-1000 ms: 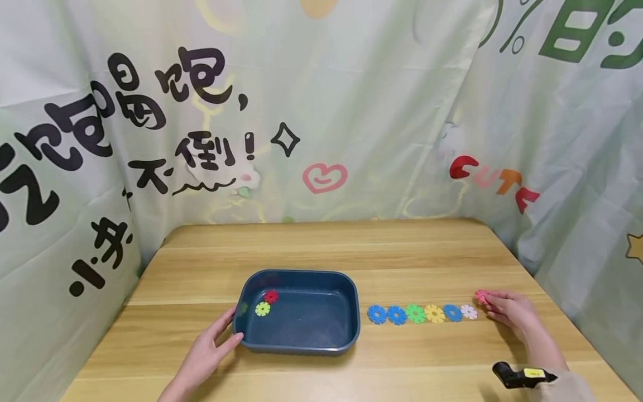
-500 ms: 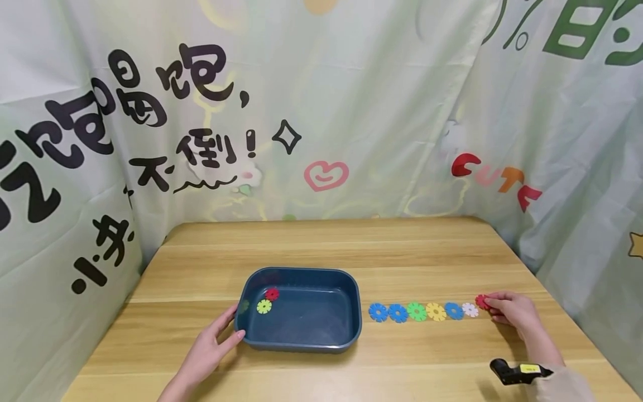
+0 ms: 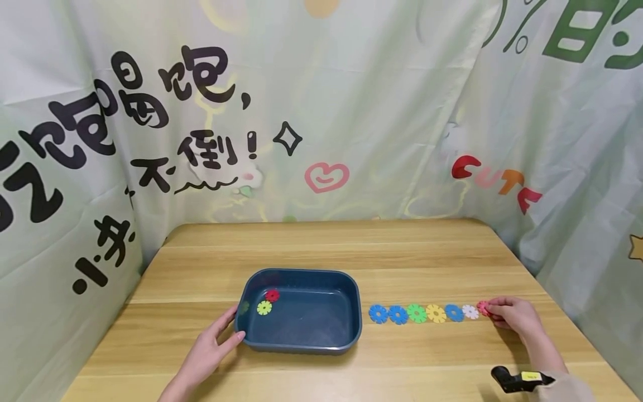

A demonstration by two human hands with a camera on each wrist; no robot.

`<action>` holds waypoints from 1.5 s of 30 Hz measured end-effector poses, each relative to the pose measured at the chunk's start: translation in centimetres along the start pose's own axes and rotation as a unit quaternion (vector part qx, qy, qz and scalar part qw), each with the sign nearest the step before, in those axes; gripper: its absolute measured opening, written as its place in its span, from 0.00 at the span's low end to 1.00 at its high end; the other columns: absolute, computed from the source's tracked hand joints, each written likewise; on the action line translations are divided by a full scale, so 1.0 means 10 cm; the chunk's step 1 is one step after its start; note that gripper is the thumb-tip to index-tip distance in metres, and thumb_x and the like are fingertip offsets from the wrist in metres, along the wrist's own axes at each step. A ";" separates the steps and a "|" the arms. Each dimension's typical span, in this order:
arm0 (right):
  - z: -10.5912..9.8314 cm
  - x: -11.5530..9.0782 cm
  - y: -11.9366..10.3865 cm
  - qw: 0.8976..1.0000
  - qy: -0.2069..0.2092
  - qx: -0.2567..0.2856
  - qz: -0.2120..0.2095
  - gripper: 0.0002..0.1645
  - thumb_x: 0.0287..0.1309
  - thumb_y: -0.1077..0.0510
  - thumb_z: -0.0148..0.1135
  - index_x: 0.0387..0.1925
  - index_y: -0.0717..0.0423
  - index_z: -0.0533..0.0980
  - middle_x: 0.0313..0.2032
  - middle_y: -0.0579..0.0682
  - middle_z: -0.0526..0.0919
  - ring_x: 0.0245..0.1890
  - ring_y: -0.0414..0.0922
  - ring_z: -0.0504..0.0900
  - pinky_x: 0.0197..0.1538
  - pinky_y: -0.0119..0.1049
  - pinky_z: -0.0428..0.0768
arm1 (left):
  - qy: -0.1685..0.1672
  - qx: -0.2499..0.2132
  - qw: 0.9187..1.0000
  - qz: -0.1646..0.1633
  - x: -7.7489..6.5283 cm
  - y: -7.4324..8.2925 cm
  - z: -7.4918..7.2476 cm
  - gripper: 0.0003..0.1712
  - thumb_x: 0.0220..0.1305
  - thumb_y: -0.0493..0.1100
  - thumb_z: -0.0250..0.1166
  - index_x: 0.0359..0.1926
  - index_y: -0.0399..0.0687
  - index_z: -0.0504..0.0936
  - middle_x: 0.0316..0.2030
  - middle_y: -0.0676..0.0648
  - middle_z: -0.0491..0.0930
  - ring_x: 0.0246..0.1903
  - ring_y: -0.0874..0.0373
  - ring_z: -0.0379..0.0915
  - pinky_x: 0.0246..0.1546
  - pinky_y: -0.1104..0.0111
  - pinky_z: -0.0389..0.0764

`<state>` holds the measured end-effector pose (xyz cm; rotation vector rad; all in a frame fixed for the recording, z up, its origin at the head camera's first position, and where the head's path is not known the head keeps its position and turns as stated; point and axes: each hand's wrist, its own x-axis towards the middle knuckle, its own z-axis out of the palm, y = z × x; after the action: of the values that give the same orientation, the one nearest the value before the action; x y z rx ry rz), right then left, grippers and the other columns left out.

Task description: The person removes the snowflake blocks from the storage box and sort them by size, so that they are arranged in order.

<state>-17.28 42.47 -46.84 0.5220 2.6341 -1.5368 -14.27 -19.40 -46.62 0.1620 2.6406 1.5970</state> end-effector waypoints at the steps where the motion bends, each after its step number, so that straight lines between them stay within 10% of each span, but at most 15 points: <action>1: 0.00 0.00 0.00 1.000 0.000 -0.004 -0.001 0.15 0.56 0.63 0.58 0.34 0.78 0.74 0.23 0.43 0.77 0.23 0.36 0.75 0.26 0.30 0.79 | 0.000 -0.001 1.000 0.000 0.00 0.00 0.00 0.35 0.61 0.48 0.63 0.66 0.43 0.63 0.64 0.37 0.63 0.64 0.40 0.54 0.58 0.41 0.56; 15: 0.02 0.00 -0.03 0.999 0.008 -0.051 -0.010 0.13 0.55 0.66 0.56 0.32 0.79 0.73 0.22 0.45 0.77 0.22 0.38 0.74 0.25 0.29 0.78 | 0.006 0.001 1.000 0.007 0.00 -0.01 0.00 0.34 0.61 0.48 0.63 0.66 0.43 0.64 0.63 0.36 0.64 0.64 0.39 0.55 0.58 0.41 0.56; 25: -0.04 -0.04 0.00 0.998 -0.001 0.066 0.009 0.15 0.58 0.65 0.55 0.37 0.80 0.72 0.25 0.42 0.78 0.23 0.35 0.79 0.29 0.30 0.81 | 0.003 0.005 1.000 -0.001 0.00 0.01 -0.01 0.35 0.61 0.48 0.63 0.66 0.43 0.64 0.63 0.36 0.64 0.64 0.39 0.55 0.58 0.40 0.56; 34: -0.12 -0.05 -0.21 1.000 0.015 0.008 -0.003 0.32 0.62 0.54 0.55 0.50 0.83 0.63 0.27 0.42 0.79 0.25 0.33 0.78 0.31 0.28 0.79 | 0.001 0.007 1.000 0.000 -0.01 0.01 -0.01 0.35 0.61 0.49 0.63 0.66 0.43 0.63 0.63 0.36 0.63 0.64 0.39 0.55 0.59 0.41 0.56; 42: -0.03 0.52 0.05 0.997 0.012 0.026 -0.075 0.33 0.58 0.43 0.60 0.52 0.67 0.70 0.33 0.43 0.81 0.30 0.33 0.80 0.33 0.31 0.81 | 0.005 0.008 1.000 0.004 -0.01 0.00 -0.01 0.35 0.61 0.48 0.63 0.66 0.44 0.64 0.63 0.36 0.63 0.64 0.39 0.55 0.58 0.41 0.56; 45: 0.10 0.41 -0.25 0.995 -0.008 0.032 -0.093 0.35 0.60 0.46 0.58 0.54 0.73 0.66 0.35 0.47 0.81 0.31 0.37 0.81 0.35 0.32 0.81 | 0.005 0.009 1.000 0.005 -0.01 -0.01 0.00 0.35 0.61 0.49 0.63 0.66 0.43 0.63 0.63 0.36 0.63 0.64 0.39 0.55 0.58 0.41 0.56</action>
<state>-22.06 41.58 -46.09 0.2707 2.6959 -1.6726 -14.23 -19.47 -46.64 0.1689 2.6665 1.5827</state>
